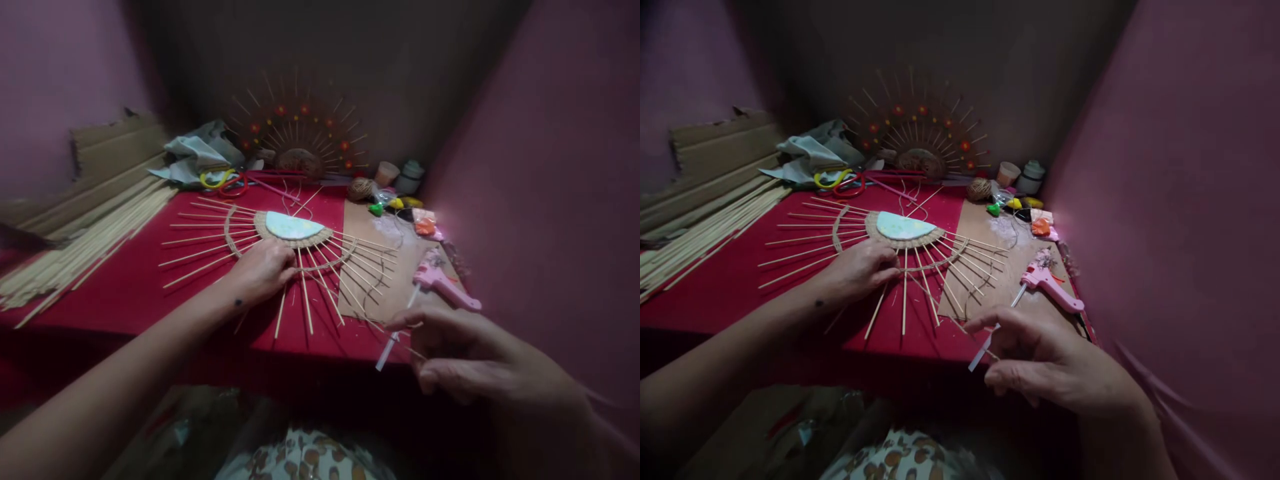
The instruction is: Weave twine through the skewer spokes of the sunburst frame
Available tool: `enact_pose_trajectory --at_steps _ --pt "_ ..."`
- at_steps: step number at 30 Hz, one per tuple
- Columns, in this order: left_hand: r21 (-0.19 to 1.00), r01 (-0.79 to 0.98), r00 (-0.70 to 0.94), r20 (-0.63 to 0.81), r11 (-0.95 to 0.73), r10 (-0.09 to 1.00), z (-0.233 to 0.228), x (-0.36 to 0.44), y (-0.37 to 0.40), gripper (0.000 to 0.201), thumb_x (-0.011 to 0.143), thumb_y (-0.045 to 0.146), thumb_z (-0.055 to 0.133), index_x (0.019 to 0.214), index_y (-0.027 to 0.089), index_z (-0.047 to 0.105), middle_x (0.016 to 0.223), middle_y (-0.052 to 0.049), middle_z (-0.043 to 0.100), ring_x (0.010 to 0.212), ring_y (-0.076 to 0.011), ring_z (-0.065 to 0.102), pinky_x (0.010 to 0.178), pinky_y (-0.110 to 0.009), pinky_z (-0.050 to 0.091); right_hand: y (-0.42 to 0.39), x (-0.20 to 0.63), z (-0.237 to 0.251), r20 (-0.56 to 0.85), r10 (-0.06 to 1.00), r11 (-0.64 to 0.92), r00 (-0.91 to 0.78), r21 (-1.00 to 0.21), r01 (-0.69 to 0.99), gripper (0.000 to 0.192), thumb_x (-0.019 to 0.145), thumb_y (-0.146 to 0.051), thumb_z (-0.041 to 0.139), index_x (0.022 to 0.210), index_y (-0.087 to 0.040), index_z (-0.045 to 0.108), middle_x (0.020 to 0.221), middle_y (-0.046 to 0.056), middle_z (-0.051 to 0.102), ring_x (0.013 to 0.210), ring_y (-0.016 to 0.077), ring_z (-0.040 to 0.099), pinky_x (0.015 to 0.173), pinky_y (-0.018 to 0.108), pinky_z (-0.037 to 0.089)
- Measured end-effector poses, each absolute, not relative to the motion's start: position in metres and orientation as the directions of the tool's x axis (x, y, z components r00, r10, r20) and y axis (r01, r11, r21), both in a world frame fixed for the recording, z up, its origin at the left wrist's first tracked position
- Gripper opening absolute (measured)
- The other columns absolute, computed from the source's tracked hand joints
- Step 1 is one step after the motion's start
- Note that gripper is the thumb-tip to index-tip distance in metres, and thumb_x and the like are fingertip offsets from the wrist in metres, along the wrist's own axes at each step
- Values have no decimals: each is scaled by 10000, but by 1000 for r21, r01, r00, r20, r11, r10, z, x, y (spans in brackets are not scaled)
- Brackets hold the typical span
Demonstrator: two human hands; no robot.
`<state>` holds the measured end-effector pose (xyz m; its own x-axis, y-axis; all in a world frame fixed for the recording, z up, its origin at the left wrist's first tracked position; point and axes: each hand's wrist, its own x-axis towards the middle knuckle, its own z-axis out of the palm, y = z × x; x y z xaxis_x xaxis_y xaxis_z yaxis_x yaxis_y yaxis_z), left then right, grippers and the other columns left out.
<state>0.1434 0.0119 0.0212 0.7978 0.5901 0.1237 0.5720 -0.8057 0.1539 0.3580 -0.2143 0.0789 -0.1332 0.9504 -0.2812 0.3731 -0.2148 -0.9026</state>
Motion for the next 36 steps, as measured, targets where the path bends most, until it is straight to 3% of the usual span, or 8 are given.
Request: enact_pose_trajectory --at_steps 6,14,18,23,27,29,32,36 --pt "199 577 786 130 -792 605 19 139 17 156 828 237 582 724 143 652 779 -82 625 783 -210 553 684 -309 410 -212 386 78 81 993 -36 85 -483 875 281 818 -393 591 940 -181 730 771 78 706 665 169 636 595 266 486" --pt "179 564 797 138 -806 589 16 133 18 155 826 240 592 718 148 655 771 -79 624 802 -217 552 699 -309 411 -158 432 95 444 851 -327 281 27 945 244 819 -325 565 898 -208 764 792 90 744 609 191 635 567 296 404" --pt "188 559 800 135 -807 585 13 133 18 155 831 235 589 726 148 663 774 -78 629 802 -214 550 706 -306 420 -108 441 116 563 793 -331 231 80 940 259 836 -305 549 928 -188 761 839 108 747 721 200 653 607 290 401" --pt "192 547 804 152 -815 575 9 131 20 149 838 239 589 749 143 662 803 -82 639 837 -218 551 753 -322 432 -44 423 154 681 732 -59 -6 71 996 278 836 -273 539 940 -114 742 904 124 731 788 145 629 723 251 423" --pt "137 547 806 181 -826 564 9 127 21 162 846 248 580 749 145 658 820 -90 634 859 -226 548 773 -334 437 3 417 164 661 744 -15 -95 159 987 369 935 -234 369 1075 -91 679 1066 141 671 1005 151 552 904 264 366" --pt "111 546 810 181 -830 557 10 125 20 161 846 243 577 749 141 653 827 -93 635 868 -230 546 787 -344 438 18 421 154 474 880 -57 -44 196 979 384 909 -151 365 1193 -107 619 1171 150 617 1079 176 510 916 297 362" --pt "128 549 811 160 -826 563 11 124 20 161 854 239 568 759 139 650 827 -93 636 871 -229 544 781 -346 441 23 425 129 165 986 -26 -9 208 978 421 702 -35 553 1084 -152 685 995 109 682 911 204 585 777 296 427" --pt "173 547 808 147 -819 571 10 124 20 164 863 235 561 770 130 646 826 -91 637 864 -220 540 780 -341 441 -2 402 95 83 988 124 -127 48 991 546 657 29 506 1153 -162 633 1159 87 643 1012 188 574 839 275 431"
